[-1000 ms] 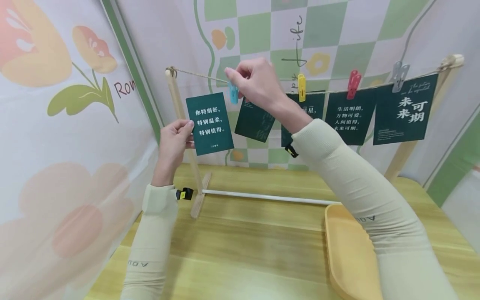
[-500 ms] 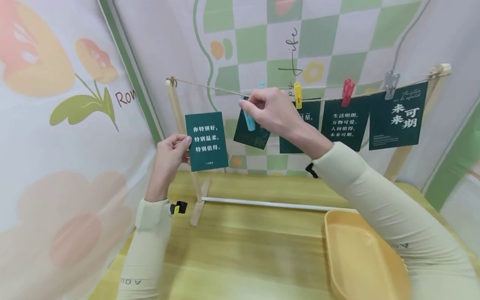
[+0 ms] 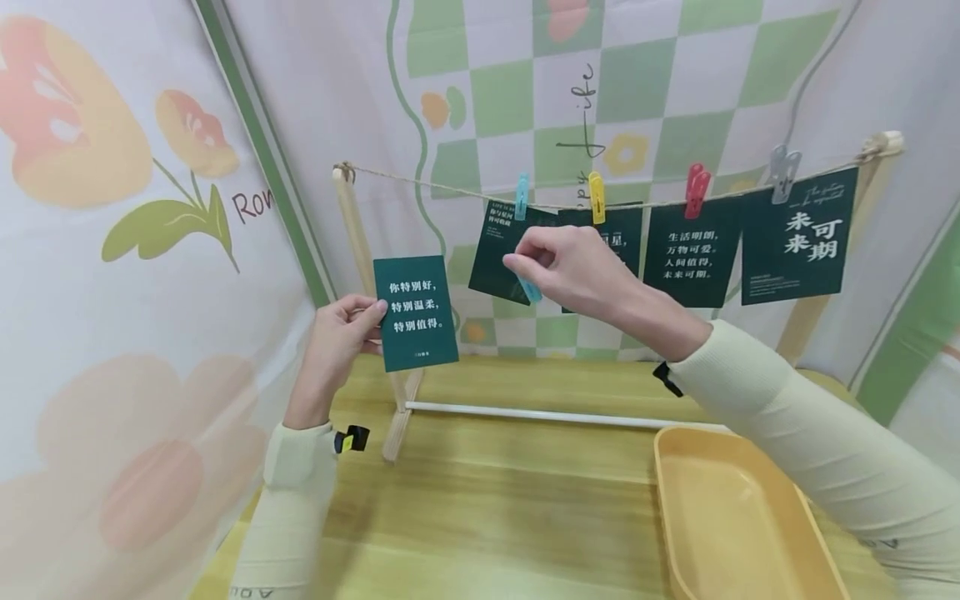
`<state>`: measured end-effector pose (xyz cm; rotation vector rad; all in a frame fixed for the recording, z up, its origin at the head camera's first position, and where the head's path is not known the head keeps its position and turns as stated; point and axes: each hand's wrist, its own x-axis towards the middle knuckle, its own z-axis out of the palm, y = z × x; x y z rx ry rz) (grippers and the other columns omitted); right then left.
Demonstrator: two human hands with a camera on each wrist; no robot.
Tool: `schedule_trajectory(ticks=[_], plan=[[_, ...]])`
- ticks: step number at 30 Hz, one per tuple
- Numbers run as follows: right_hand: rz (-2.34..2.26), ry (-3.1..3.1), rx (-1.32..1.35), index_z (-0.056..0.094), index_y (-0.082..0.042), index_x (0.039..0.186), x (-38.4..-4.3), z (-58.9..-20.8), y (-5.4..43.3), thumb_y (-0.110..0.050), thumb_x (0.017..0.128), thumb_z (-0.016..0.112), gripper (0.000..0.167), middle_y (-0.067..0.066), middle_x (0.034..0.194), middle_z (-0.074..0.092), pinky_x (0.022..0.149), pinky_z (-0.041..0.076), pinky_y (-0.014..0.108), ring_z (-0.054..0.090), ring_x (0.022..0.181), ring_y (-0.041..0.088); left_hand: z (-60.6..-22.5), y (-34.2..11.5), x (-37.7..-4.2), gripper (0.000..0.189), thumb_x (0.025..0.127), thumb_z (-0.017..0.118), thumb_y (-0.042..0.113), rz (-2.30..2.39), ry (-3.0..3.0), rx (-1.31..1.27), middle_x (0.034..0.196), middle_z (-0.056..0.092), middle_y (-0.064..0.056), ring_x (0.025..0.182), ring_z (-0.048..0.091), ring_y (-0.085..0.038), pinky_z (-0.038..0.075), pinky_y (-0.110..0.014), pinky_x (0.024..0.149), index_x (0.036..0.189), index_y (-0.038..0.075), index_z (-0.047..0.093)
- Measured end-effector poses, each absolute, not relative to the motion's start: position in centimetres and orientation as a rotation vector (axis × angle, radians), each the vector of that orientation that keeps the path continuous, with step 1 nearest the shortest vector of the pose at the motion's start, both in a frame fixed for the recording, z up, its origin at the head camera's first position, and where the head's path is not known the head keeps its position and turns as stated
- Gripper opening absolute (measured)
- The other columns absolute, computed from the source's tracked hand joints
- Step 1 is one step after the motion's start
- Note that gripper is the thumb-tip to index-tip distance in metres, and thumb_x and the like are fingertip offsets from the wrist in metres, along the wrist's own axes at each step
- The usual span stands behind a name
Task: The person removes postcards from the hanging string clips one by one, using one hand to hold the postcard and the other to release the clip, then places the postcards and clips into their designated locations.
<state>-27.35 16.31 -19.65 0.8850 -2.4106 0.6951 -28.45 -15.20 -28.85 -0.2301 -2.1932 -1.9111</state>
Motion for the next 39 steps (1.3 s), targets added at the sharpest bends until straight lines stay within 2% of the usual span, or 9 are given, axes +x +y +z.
schedule_trajectory(ticks=[11,18,23,29,33,39], plan=[[0.558,-2.428,0.918,0.07,-0.017,0.09,-26.3,-21.1,19.0,-0.017,0.093,0.068,0.004,-0.007,0.076,0.065,0.061,0.045,0.018,0.052,0.062,0.006,-28.6,-15.2,-27.4,0.021,0.097,0.063,0.02,-1.926,-2.228,-0.238,0.07,0.069,0.0,0.057,0.066,-0.014,0.058,-0.03,0.056,0.094,-0.001,0.064],[0.558,-2.47,0.92,0.071,-0.019,0.094,-25.4,-22.0,20.9,-0.017,0.092,0.07,0.004,-0.01,0.077,0.066,0.062,0.047,0.017,0.053,0.063,0.002,-29.0,-15.6,-26.7,0.022,0.097,0.064,0.024,-1.873,-2.263,-0.217,0.067,0.064,0.002,0.057,0.058,-0.014,0.04,-0.02,0.049,0.096,0.002,0.065],[0.489,-2.425,0.975,0.071,-0.019,0.093,-25.1,-23.2,22.3,-0.015,0.09,0.072,0.005,-0.012,0.079,0.068,0.061,0.048,0.015,0.055,0.066,-0.003,-29.8,-15.9,-26.4,0.023,0.097,0.063,0.026,-1.795,-2.33,-0.265,0.072,0.062,-0.002,0.062,0.057,-0.018,0.044,-0.021,0.049,0.097,0.003,0.066],[0.465,-2.465,0.991,0.07,-0.022,0.094,-24.8,-24.7,23.7,-0.015,0.088,0.074,0.01,-0.012,0.083,0.069,0.059,0.051,0.018,0.056,0.069,-0.005,-31.1,-16.3,-26.2,0.024,0.097,0.063,0.025,-1.77,-2.344,-0.263,0.074,0.059,-0.004,0.064,0.057,-0.018,0.049,-0.023,0.055,0.096,0.001,0.067],[0.446,-2.494,0.998,0.069,-0.026,0.092,-24.7,-25.8,24.2,-0.014,0.087,0.075,0.014,-0.016,0.081,0.066,0.061,0.052,0.019,0.056,0.072,-0.005,-31.9,-16.7,-25.7,0.025,0.097,0.064,0.024,-1.799,-2.349,-0.257,0.073,0.057,-0.004,0.067,0.054,-0.019,0.049,-0.022,0.059,0.094,0.0,0.067],[0.514,-2.528,1.057,0.069,-0.022,0.091,-24.8,-28.3,25.4,-0.011,0.086,0.074,0.014,-0.019,0.078,0.064,0.059,0.051,0.019,0.053,0.069,-0.007,-33.0,-17.5,-25.3,0.024,0.097,0.063,0.022,-1.811,-2.403,-0.26,0.072,0.054,-0.002,0.067,0.051,-0.019,0.046,-0.022,0.06,0.095,-0.001,0.068]])
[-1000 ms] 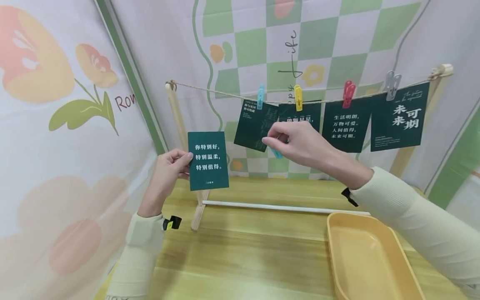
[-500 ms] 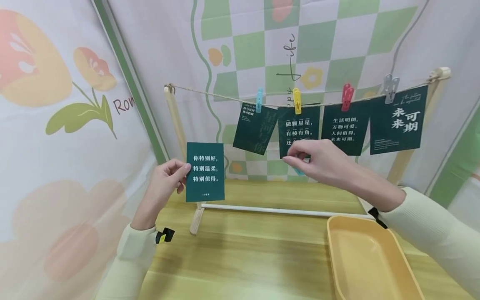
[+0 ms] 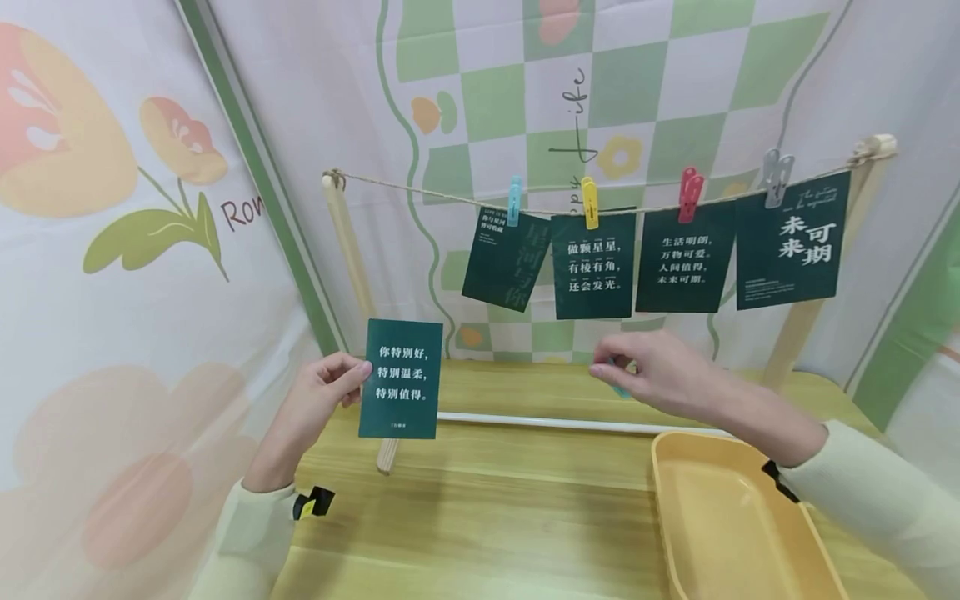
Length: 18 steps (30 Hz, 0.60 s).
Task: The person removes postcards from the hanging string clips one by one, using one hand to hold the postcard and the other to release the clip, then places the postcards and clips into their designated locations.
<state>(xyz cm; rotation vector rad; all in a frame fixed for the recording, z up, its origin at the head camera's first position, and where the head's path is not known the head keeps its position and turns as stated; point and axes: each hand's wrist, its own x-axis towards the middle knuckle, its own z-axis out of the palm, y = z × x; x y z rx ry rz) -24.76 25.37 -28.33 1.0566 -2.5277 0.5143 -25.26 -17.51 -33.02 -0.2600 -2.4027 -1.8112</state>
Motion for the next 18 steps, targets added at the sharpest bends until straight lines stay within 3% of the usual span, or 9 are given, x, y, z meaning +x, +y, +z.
schedule_trajectory(ticks=[4,8,18], plan=[[0.556,-2.602,1.035,0.068,-0.022,0.091,-24.8,-29.8,26.2,-0.015,0.089,0.072,0.008,-0.021,0.079,0.063,0.061,0.052,0.02,0.054,0.072,-0.008,-33.8,-18.2,-25.0,0.021,0.097,0.063,0.019,-1.794,-2.436,-0.304,0.073,0.057,-0.008,0.064,0.052,-0.017,0.047,-0.023,0.06,0.096,-0.002,0.068],[0.536,-2.615,1.072,0.066,-0.027,0.088,-24.6,-31.4,27.2,-0.014,0.09,0.071,0.013,-0.023,0.076,0.057,0.057,0.046,0.019,0.047,0.068,-0.009,-34.6,-18.6,-24.9,0.02,0.097,0.063,0.018,-1.796,-2.488,-0.371,0.074,0.06,-0.014,0.062,0.054,-0.014,0.048,-0.023,0.06,0.098,0.0,0.069],[0.384,-2.525,1.176,0.062,-0.035,0.08,-24.5,-35.0,29.3,-0.015,0.083,0.076,0.025,-0.028,0.072,0.052,0.053,0.035,0.016,0.04,0.064,-0.012,-36.3,-19.2,-24.6,0.02,0.098,0.061,0.018,-1.768,-2.612,-0.453,0.073,0.064,-0.01,0.065,0.065,-0.021,0.053,-0.024,0.06,0.097,0.001,0.071]])
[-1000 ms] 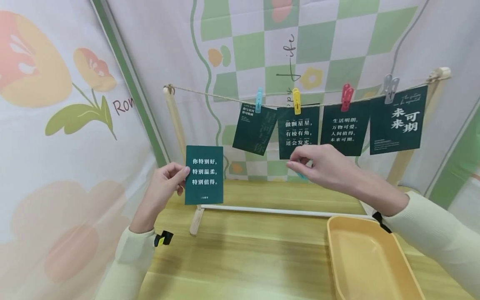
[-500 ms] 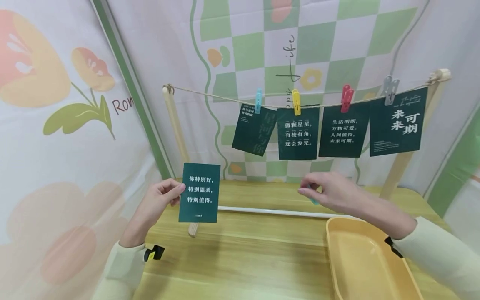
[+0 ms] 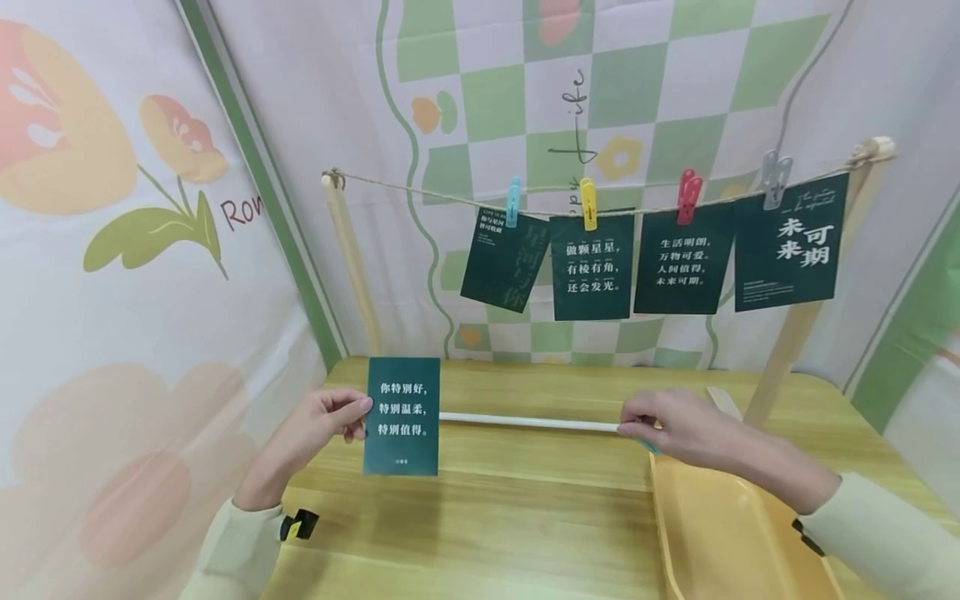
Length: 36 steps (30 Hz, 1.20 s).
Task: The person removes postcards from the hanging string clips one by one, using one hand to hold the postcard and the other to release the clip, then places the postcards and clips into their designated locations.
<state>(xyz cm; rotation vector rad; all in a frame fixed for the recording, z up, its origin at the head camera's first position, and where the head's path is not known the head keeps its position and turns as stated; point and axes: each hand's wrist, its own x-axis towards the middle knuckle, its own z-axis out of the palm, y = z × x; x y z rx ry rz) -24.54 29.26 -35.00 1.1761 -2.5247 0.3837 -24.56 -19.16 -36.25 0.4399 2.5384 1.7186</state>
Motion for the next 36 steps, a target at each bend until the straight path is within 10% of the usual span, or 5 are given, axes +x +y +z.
schedule_trajectory(ticks=[36], plan=[[0.335,-2.744,1.209,0.045,-0.021,0.066,-25.9,-42.8,35.7,-0.01,0.076,0.078,0.037,-0.021,0.062,0.035,0.051,0.027,0.016,0.029,0.06,-0.01,-42.9,-21.5,-25.4,0.022,0.097,0.061,0.02,1.486,2.34,0.395,0.077,0.068,-0.01,0.065,0.071,-0.031,0.051,-0.026,0.055,0.093,0.0,0.068]])
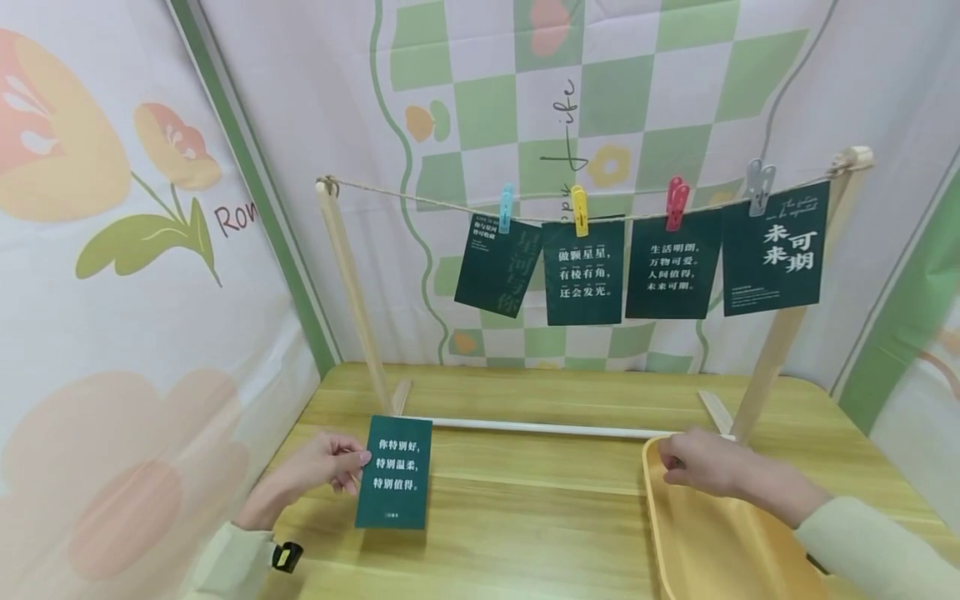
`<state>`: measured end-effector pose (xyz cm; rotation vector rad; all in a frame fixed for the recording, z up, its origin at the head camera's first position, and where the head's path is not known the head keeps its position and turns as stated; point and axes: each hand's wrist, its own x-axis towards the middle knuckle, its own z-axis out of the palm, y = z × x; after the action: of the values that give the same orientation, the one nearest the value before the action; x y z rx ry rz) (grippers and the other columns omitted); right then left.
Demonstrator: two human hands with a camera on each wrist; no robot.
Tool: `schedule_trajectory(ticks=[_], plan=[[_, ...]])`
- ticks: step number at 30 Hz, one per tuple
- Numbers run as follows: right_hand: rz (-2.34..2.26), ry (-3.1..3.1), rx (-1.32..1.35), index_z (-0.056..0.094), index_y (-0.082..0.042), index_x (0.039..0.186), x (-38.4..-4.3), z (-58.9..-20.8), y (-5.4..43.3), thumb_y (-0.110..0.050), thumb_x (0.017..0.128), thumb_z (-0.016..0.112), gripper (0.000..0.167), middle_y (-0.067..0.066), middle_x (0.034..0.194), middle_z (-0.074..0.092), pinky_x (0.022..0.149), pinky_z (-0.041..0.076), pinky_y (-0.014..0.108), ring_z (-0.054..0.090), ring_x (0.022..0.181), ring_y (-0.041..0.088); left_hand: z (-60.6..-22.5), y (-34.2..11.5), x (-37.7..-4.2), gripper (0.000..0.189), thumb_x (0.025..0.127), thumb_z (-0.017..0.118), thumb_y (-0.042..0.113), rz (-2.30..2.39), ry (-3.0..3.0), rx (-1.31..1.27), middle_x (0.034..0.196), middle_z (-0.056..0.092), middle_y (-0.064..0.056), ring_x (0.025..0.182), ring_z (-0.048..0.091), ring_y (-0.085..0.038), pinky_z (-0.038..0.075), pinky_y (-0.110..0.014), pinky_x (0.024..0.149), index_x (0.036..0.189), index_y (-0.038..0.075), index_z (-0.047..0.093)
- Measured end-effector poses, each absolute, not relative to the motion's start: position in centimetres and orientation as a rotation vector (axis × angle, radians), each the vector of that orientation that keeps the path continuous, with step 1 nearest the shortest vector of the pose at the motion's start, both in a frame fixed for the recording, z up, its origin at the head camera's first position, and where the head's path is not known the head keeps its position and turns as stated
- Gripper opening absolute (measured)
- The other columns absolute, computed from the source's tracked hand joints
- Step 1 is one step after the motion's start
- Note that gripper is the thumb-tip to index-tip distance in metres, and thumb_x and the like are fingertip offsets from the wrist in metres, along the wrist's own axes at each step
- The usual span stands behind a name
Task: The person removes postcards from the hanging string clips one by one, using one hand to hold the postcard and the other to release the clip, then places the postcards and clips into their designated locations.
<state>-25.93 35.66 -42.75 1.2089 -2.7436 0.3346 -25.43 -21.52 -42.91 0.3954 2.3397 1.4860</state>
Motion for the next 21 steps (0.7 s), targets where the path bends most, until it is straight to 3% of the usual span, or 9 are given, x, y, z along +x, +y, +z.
schedule_trajectory(ticks=[11,21], plan=[[0.268,-2.874,1.131,0.045,-0.02,0.068,-25.8,-44.0,36.1,-0.013,0.075,0.079,0.036,-0.018,0.063,0.039,0.051,0.029,0.017,0.032,0.059,-0.007,-45.6,-21.1,-25.0,0.022,0.095,0.063,0.02,1.393,2.287,0.365,0.067,0.068,-0.004,0.056,0.066,-0.014,0.048,-0.023,0.051,0.085,0.0,0.065],[0.145,-2.882,1.114,0.044,-0.022,0.067,-26.2,-44.6,36.4,-0.016,0.075,0.079,0.037,-0.018,0.061,0.034,0.051,0.027,0.018,0.03,0.057,-0.005,-46.0,-20.4,-24.3,0.015,0.095,0.061,0.011,1.308,2.246,0.348,0.063,0.067,-0.004,0.052,0.063,-0.011,0.041,-0.018,0.044,0.085,0.0,0.064]])
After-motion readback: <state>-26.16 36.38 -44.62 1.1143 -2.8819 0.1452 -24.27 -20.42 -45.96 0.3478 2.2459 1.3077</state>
